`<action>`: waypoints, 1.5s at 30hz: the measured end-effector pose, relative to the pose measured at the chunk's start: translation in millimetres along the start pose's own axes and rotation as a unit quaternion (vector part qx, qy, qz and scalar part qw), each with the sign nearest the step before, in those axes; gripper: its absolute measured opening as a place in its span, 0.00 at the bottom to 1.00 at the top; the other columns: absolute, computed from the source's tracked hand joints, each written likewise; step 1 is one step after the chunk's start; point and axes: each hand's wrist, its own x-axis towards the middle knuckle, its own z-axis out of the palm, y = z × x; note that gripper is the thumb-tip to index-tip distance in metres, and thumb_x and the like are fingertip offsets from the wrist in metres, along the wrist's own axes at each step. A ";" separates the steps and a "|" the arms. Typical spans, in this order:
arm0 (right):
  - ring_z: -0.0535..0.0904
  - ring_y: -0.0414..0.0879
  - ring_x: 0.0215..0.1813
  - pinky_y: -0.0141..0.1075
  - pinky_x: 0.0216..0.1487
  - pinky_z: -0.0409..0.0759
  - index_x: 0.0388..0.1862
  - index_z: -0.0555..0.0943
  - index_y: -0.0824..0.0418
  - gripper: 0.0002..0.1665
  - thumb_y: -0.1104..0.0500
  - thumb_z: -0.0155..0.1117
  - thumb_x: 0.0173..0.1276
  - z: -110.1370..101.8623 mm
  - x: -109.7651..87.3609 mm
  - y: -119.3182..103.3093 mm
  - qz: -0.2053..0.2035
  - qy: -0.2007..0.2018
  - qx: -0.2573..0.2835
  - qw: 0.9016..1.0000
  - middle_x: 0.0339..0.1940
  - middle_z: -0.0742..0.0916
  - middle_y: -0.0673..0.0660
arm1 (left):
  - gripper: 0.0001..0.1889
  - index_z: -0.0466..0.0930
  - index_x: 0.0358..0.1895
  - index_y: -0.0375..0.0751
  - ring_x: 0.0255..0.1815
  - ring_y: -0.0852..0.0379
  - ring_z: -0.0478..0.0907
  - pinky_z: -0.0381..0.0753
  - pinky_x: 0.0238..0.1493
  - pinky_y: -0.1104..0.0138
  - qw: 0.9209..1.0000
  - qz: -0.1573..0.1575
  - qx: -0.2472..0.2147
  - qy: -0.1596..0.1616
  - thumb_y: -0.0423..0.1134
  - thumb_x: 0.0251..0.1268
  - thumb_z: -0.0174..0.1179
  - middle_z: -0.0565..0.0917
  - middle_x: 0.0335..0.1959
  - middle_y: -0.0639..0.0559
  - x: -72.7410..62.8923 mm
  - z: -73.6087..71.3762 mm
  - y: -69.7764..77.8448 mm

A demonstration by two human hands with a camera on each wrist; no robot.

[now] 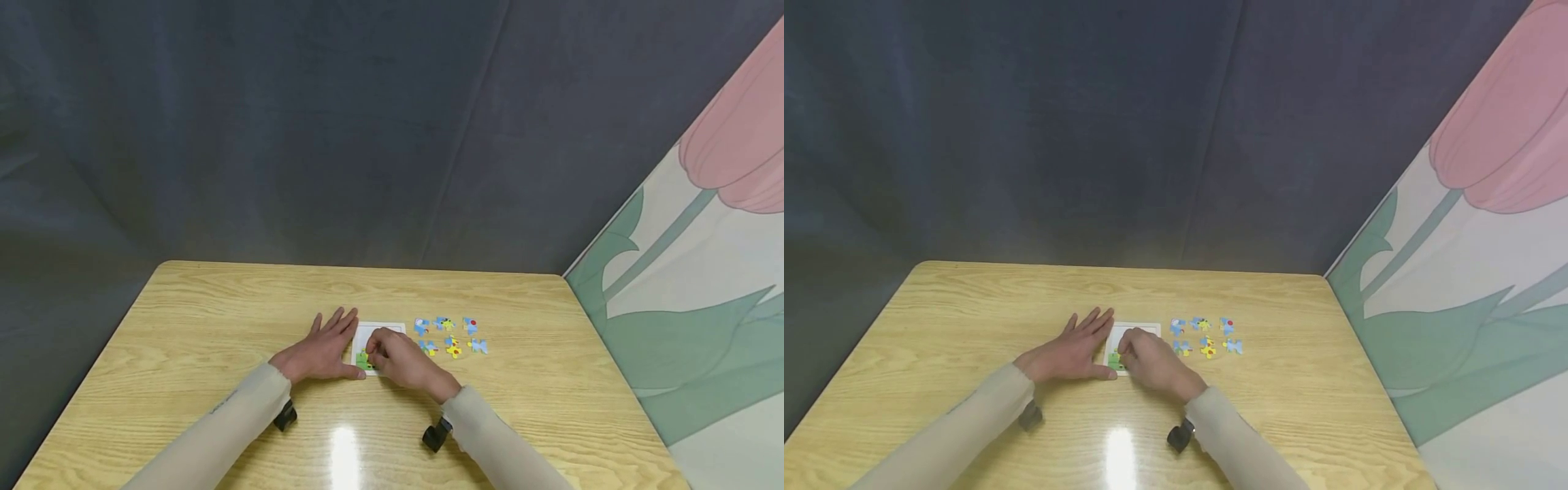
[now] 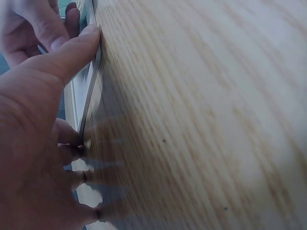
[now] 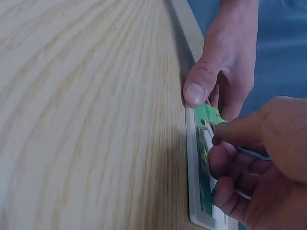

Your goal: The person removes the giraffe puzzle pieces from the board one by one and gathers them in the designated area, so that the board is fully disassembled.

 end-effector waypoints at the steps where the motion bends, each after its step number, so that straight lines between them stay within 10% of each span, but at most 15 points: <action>1: 0.78 0.36 0.34 0.30 0.38 0.78 0.46 0.82 0.60 0.04 0.66 0.60 0.81 -0.1 0.0 0.3 -0.003 0.003 0.007 1.000 0.37 0.87 0.51 | 0.59 0.46 0.87 0.34 0.92 0.37 0.33 0.36 0.86 0.31 1.000 0.000 -0.001 0.000 0.69 0.70 0.64 0.40 0.91 0.42 0.2 -0.1 0.3; 14: 0.72 0.36 0.27 0.29 0.30 0.73 0.45 0.83 0.60 0.06 0.66 0.58 0.82 -11.5 -6.5 -3.2 0.006 0.013 0.085 0.996 0.35 0.88 0.55 | 0.58 0.47 0.88 0.36 0.92 0.39 0.34 0.36 0.87 0.32 1.000 -0.009 0.000 -0.001 0.69 0.70 0.64 0.40 0.92 0.45 4.6 2.0 0.9; 45: 0.70 0.35 0.29 0.28 0.31 0.71 0.42 0.82 0.60 0.04 0.60 0.65 0.80 -51.9 -91.7 52.1 0.089 0.056 0.058 0.993 0.33 0.84 0.50 | 0.58 0.44 0.88 0.35 0.92 0.38 0.32 0.35 0.87 0.32 1.000 0.000 -0.002 -0.005 0.68 0.72 0.63 0.38 0.92 0.43 4.6 2.2 4.8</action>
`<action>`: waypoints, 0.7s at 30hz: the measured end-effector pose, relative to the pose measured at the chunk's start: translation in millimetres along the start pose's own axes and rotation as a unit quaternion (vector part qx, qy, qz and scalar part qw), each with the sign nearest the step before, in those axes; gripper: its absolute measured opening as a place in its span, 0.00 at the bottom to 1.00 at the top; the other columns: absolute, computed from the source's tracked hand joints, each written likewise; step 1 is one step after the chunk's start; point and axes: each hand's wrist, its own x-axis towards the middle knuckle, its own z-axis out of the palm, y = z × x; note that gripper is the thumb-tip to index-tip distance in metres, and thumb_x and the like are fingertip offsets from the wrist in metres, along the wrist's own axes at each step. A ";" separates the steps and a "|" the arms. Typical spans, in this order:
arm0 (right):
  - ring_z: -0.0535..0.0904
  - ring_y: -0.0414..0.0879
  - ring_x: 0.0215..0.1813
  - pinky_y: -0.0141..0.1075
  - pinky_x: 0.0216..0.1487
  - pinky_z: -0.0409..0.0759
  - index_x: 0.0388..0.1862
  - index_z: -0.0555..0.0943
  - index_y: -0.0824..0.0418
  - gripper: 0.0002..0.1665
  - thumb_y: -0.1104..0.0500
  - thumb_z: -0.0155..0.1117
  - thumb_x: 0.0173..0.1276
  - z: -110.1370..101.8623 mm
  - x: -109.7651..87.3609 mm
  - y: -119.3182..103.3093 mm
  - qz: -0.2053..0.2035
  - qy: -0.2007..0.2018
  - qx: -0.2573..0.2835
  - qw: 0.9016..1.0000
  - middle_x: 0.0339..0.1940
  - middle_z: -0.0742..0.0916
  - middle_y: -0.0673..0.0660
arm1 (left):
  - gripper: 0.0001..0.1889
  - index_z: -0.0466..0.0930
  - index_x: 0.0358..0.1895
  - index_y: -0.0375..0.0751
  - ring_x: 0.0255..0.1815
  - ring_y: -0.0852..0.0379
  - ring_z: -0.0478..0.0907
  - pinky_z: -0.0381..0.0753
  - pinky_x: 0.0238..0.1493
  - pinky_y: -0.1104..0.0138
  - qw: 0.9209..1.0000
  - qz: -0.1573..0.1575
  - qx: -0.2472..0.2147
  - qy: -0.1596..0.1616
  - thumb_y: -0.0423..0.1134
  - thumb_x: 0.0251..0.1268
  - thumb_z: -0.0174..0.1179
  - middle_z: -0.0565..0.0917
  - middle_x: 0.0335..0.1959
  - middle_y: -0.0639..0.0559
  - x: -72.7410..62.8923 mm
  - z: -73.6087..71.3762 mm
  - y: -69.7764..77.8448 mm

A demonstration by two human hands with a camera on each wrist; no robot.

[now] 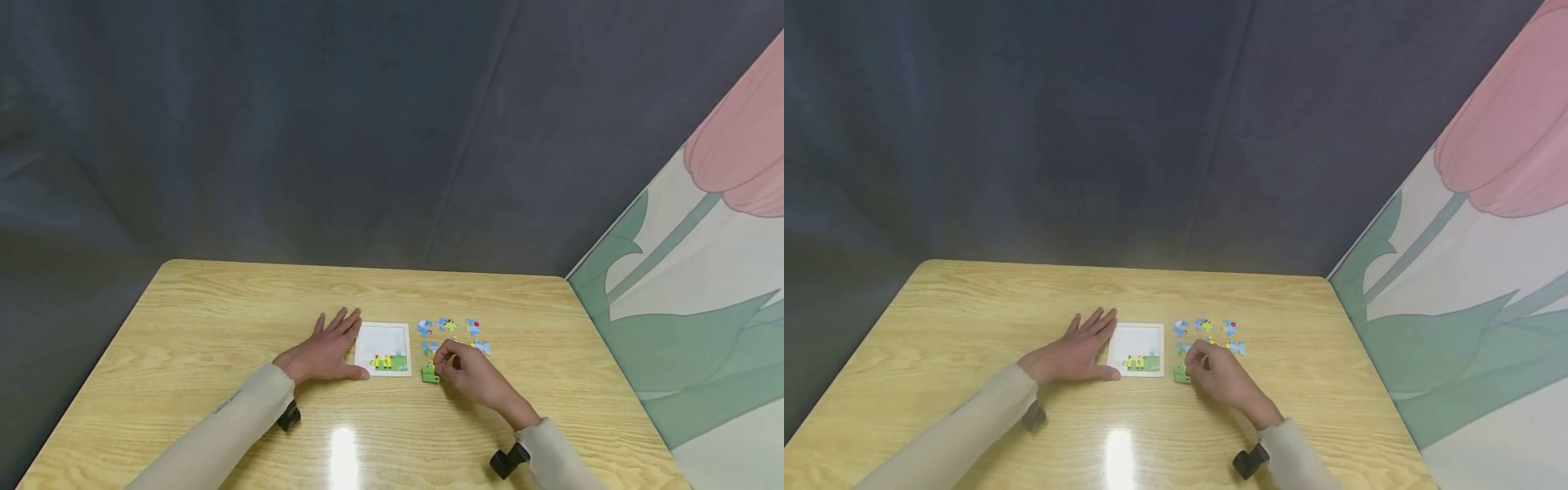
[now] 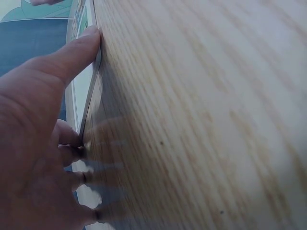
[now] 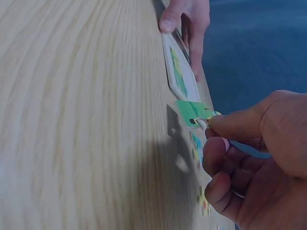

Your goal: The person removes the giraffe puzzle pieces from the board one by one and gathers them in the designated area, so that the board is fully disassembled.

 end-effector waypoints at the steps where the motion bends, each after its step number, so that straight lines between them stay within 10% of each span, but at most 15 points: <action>1: 0.70 0.36 0.29 0.28 0.31 0.71 0.42 0.82 0.60 0.05 0.60 0.66 0.80 -1.5 -2.0 1.8 0.005 0.002 -0.001 1.000 0.33 0.84 0.50 | 0.58 0.44 0.88 0.35 0.92 0.38 0.32 0.34 0.86 0.32 1.000 0.001 -0.001 0.000 0.68 0.72 0.63 0.38 0.92 0.43 0.3 0.0 -0.2; 21: 0.70 0.34 0.30 0.27 0.32 0.73 0.40 0.83 0.58 0.07 0.70 0.69 0.73 19.2 -3.8 16.2 -0.018 0.068 -0.086 0.994 0.32 0.82 0.47 | 0.58 0.44 0.88 0.35 0.92 0.39 0.32 0.34 0.87 0.32 1.000 -0.004 -0.005 -0.001 0.68 0.71 0.64 0.38 0.92 0.43 0.8 -0.5 -0.7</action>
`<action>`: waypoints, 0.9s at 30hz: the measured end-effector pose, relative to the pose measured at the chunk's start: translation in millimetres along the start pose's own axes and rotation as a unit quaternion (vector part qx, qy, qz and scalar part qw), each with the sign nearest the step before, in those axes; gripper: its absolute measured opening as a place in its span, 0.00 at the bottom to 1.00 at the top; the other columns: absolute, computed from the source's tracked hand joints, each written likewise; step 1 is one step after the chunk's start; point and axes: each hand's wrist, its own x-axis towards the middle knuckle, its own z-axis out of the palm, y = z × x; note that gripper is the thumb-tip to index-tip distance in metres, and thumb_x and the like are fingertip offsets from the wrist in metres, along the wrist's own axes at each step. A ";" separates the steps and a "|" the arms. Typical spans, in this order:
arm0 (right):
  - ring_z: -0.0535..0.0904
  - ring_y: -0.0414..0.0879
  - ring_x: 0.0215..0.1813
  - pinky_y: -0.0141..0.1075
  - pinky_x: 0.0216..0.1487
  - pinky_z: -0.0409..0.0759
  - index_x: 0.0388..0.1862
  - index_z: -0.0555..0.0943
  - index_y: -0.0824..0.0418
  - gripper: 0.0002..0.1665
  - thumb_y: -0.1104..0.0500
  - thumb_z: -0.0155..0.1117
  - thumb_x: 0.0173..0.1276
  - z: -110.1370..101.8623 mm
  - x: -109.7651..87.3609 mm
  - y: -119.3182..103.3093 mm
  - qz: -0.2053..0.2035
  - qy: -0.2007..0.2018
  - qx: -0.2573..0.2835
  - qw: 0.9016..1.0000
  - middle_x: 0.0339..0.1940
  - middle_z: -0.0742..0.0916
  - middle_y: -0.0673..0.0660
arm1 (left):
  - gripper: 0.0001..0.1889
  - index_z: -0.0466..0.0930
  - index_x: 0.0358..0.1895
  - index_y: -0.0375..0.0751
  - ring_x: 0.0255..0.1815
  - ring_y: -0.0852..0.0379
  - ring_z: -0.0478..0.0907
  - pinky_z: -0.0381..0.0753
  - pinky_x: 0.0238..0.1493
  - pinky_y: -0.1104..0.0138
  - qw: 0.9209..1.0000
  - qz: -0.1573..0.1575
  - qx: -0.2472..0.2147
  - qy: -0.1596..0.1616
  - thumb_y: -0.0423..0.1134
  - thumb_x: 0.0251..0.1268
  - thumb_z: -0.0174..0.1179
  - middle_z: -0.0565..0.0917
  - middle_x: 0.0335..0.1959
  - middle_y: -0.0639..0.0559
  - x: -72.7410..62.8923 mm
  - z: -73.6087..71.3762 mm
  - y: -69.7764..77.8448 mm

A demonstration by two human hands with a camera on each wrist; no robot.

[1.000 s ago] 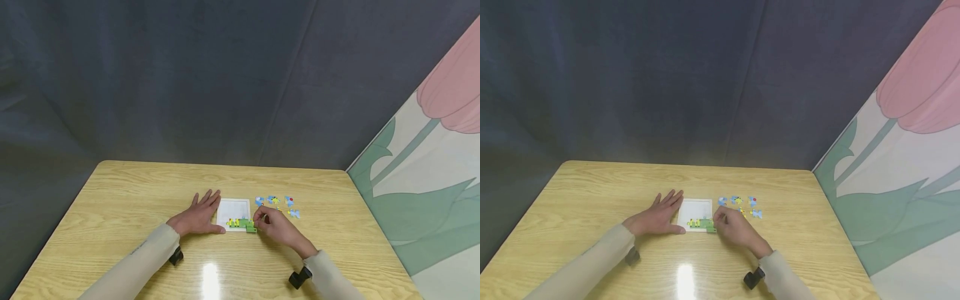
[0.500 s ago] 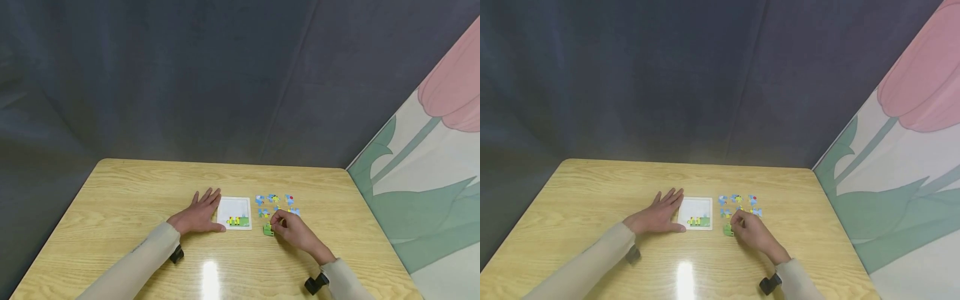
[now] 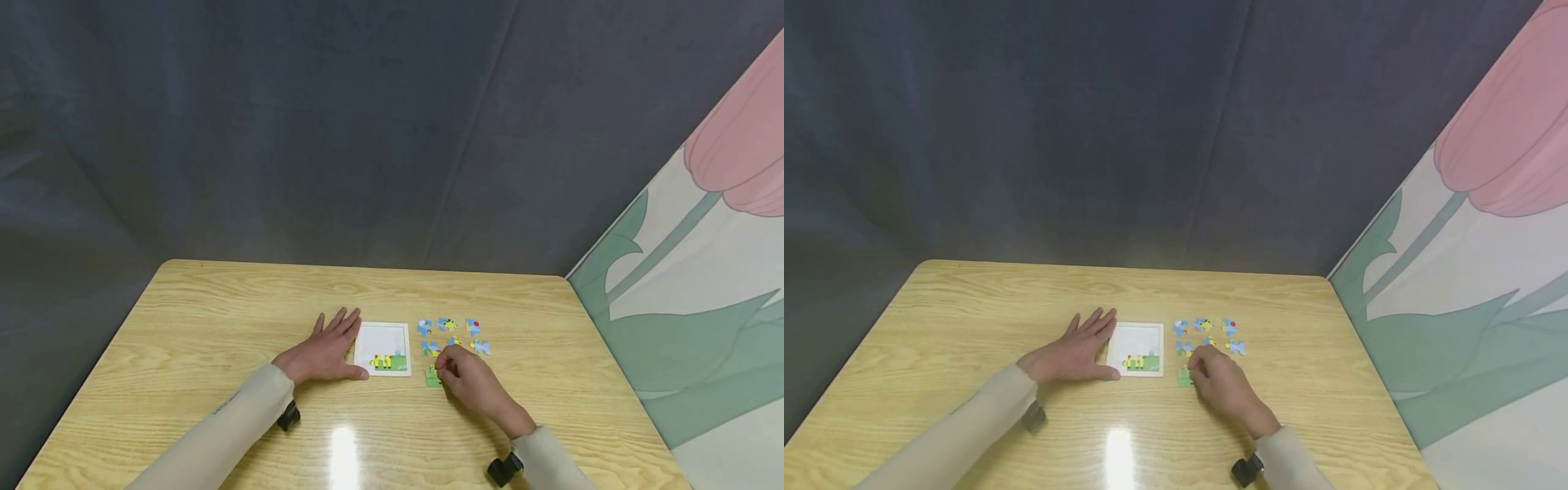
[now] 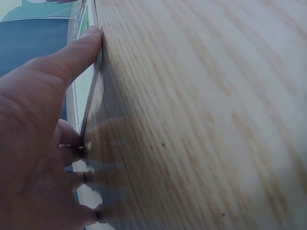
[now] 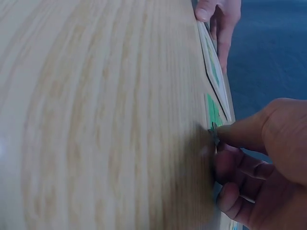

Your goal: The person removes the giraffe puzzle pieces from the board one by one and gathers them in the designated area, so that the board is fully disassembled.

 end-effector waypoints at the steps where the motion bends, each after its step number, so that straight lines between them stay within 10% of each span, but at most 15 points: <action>1: 0.70 0.34 0.30 0.27 0.32 0.73 0.39 0.83 0.58 0.08 0.70 0.69 0.73 0.8 -0.2 -0.8 0.002 0.003 -0.005 1.000 0.32 0.82 0.46 | 0.58 0.44 0.88 0.35 0.92 0.39 0.32 0.34 0.87 0.32 1.000 0.000 0.000 0.000 0.68 0.71 0.64 0.38 0.92 0.44 0.1 0.2 -0.1; 27: 0.71 0.33 0.27 0.27 0.29 0.73 0.40 0.83 0.58 0.06 0.68 0.68 0.74 5.0 12.5 -22.3 0.014 0.053 -0.006 0.998 0.35 0.84 0.49 | 0.58 0.44 0.88 0.35 0.92 0.38 0.32 0.35 0.86 0.32 1.000 0.007 0.006 0.002 0.69 0.72 0.62 0.38 0.92 0.43 0.7 2.4 -3.7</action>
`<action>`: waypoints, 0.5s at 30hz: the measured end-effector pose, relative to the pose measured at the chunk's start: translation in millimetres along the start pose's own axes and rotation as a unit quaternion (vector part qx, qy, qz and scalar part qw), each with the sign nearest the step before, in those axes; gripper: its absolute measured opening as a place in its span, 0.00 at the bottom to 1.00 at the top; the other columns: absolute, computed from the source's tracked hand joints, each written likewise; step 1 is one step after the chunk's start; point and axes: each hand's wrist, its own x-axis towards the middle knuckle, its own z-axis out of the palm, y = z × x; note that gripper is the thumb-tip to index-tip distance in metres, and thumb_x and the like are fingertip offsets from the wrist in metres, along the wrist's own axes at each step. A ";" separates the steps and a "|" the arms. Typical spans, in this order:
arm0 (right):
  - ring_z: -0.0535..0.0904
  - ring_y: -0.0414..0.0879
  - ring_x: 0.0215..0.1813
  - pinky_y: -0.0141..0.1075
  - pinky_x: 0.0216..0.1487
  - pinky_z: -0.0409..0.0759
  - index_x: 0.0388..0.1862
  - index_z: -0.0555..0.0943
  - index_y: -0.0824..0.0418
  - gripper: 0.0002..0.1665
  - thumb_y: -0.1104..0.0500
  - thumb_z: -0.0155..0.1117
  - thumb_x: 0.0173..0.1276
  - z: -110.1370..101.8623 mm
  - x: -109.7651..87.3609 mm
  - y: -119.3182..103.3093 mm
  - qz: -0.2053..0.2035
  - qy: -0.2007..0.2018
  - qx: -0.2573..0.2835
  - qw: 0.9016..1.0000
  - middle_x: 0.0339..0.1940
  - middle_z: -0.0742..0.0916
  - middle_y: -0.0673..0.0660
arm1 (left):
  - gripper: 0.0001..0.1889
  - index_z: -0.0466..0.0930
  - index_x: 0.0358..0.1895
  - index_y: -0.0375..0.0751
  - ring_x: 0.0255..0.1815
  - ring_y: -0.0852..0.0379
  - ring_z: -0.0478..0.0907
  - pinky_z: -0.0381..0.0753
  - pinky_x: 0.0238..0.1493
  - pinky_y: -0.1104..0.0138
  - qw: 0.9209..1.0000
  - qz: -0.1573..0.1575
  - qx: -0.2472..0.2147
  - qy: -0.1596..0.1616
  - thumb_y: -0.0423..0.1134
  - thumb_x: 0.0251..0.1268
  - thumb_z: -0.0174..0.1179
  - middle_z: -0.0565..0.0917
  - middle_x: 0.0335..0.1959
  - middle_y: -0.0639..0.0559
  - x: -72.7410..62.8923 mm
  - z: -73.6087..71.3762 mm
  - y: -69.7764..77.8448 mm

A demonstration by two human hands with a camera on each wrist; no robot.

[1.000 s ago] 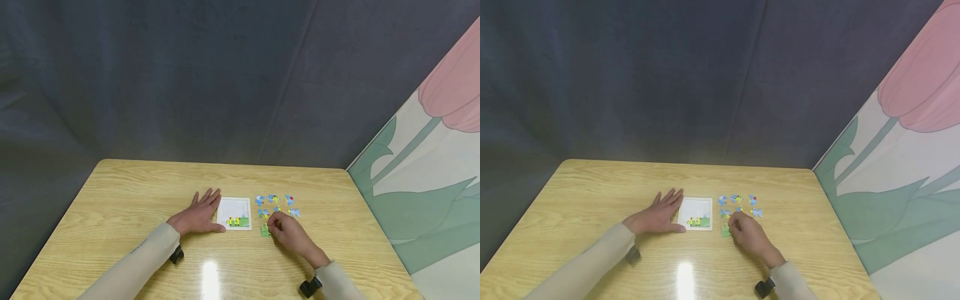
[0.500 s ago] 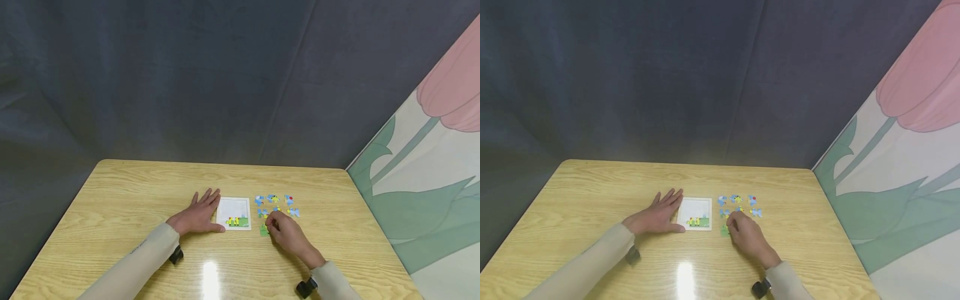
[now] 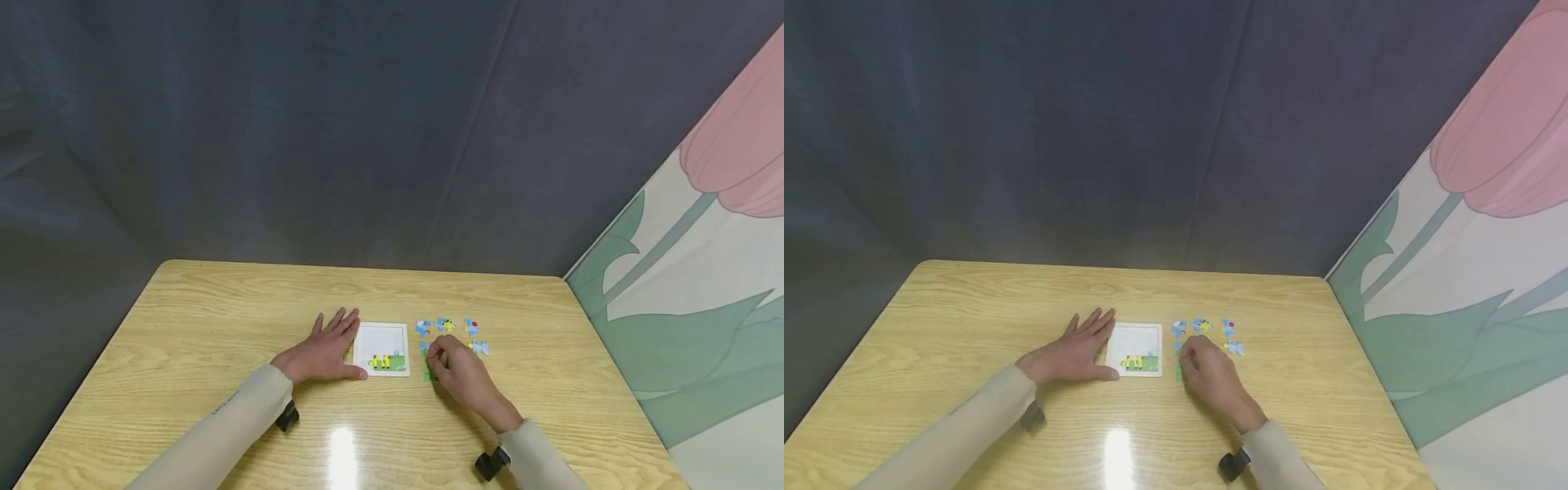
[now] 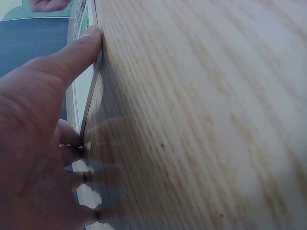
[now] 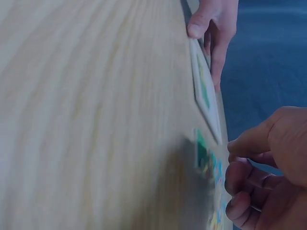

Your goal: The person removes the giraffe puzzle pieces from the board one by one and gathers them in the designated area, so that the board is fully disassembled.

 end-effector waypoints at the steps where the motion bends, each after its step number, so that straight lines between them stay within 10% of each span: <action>1: 0.71 0.33 0.27 0.27 0.29 0.73 0.39 0.83 0.58 0.06 0.68 0.68 0.73 0.9 2.4 -2.8 -0.005 -0.001 0.001 1.000 0.35 0.84 0.49 | 0.58 0.44 0.88 0.35 0.92 0.38 0.32 0.35 0.86 0.32 1.000 0.000 0.000 0.000 0.69 0.72 0.62 0.38 0.92 0.43 -0.2 0.0 0.0; 15: 0.79 0.42 0.44 0.36 0.42 0.80 0.54 0.85 0.60 0.13 0.64 0.71 0.72 23.1 22.5 -42.1 -0.077 -0.092 -0.044 0.992 0.51 0.84 0.53 | 0.59 0.44 0.88 0.34 0.92 0.38 0.32 0.35 0.86 0.31 1.000 -0.004 -0.003 0.000 0.69 0.71 0.63 0.39 0.91 0.42 0.5 -1.8 2.3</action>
